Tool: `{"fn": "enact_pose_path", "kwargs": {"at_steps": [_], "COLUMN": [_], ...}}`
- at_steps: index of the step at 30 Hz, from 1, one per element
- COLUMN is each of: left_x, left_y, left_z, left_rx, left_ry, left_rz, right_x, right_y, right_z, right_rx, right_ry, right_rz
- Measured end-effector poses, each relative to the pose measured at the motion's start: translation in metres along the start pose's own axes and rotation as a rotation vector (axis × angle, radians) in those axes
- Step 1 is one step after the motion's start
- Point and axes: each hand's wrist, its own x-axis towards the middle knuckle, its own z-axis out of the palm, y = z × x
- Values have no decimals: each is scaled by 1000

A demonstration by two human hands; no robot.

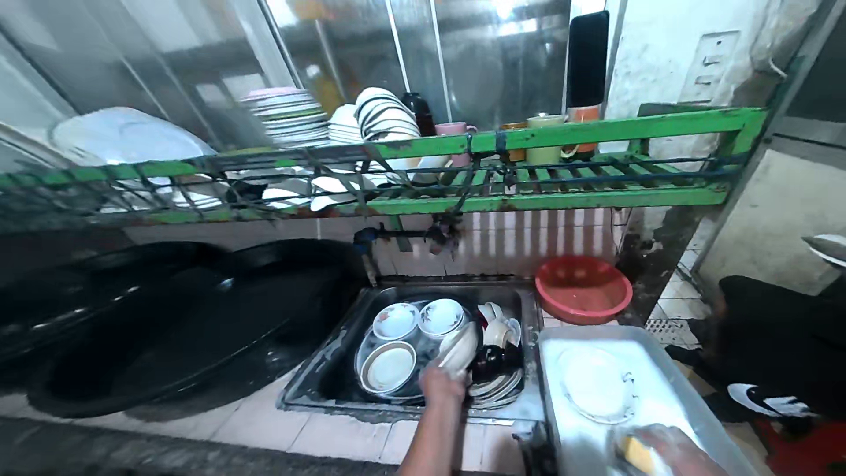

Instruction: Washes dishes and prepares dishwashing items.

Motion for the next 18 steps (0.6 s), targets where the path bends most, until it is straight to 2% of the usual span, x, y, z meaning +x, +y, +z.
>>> {"fn": "enact_pose_path", "kwargs": {"at_steps": [2, 3, 5, 6, 8, 10, 11, 13, 14, 16, 18], "left_x": [-5, -15, -47, -64, -101, -124, -131, -142, -144, -150, -148], "left_y": [0, -2, -18, -31, -60, -89, -102, -120, -125, -123, -117], "left_z": [2, 13, 40, 53, 73, 91, 94, 91, 89, 88, 90], "left_rx": [100, 53, 110, 204, 569, 1074, 1354, 1817, 1945, 2003, 1881], "left_ry": [20, -39, -262, -433, -790, -1126, -1234, -1335, -1367, -1410, -1429], "left_rz": [21, 20, 100, 170, 356, 524, 586, 661, 677, 675, 630], "right_x": [-11, -15, -16, -14, -8, -5, -5, -4, -3, -1, 0], "right_y": [18, 23, 28, 30, 31, 33, 33, 33, 34, 38, 36], "right_z": [5, 8, 11, 13, 17, 23, 25, 28, 29, 33, 32], "right_rx": [-45, -71, -105, -106, -119, -127, -121, -97, -88, -54, -21], "right_ry": [-13, -21, -41, -54, -80, -144, -192, -290, -326, -354, -347], "right_rz": [55, 84, 138, 162, 196, 227, 234, 203, 181, 169, 175]}}
